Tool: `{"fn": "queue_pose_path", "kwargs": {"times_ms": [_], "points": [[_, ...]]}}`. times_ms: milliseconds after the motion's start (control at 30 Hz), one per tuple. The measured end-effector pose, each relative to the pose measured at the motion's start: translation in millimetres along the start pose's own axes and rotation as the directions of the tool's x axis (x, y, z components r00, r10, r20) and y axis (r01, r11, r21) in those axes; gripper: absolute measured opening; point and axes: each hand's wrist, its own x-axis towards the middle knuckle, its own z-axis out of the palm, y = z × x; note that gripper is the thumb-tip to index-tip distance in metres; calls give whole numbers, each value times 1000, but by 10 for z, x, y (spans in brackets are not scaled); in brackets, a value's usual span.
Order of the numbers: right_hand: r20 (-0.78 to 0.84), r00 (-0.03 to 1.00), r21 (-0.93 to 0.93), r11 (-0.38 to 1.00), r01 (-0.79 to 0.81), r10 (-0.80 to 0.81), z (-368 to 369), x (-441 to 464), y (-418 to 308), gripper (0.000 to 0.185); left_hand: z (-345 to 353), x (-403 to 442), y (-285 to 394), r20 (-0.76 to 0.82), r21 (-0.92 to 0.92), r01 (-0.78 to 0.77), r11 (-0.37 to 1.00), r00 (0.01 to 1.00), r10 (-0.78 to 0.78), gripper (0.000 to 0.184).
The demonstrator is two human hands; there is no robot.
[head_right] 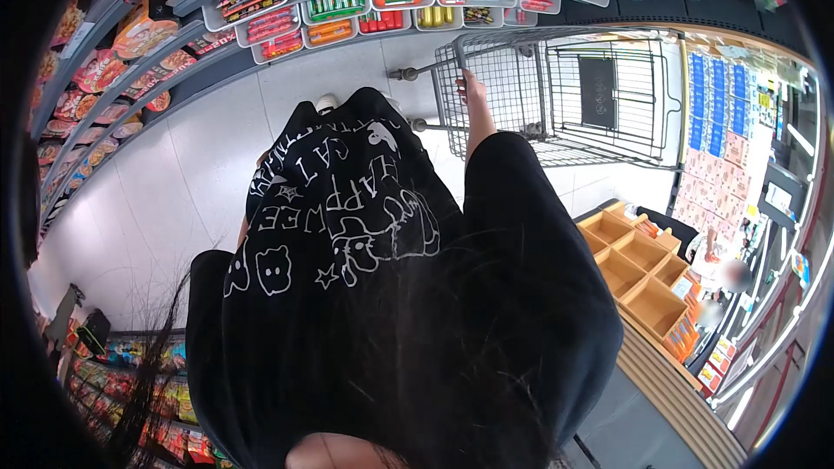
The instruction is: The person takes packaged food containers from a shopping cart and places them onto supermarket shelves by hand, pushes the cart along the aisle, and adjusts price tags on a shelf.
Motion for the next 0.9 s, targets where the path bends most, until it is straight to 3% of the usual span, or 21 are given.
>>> {"fn": "queue_pose_path", "kwargs": {"times_ms": [67,100,167,200,567,667,900], "points": [[128,979,-31,987,-156,159,-43,-51,-113,41,-21,23,-7,43,42,-73,996,997,71,24],[130,979,-29,987,-156,159,-54,-42,-159,41,-17,18,16,43,64,-70,995,997,68,24],[213,921,-139,943,-301,326,-50,-14,-265,48,-1,-9,46,37,88,-56,995,998,53,24],[208,930,-218,941,-259,304,-40,-87,-335,52,7,-19,60,34,98,-52,994,998,49,24],[222,900,-285,908,-308,375,0,-175,-569,66,4,-82,80,28,152,-25,988,999,21,24],[207,939,-302,931,-205,274,5,-302,-610,73,10,-104,74,23,158,-25,987,999,22,24],[227,908,-261,920,-293,353,5,-214,-584,68,-17,-129,61,20,166,-36,985,999,33,24]]}}
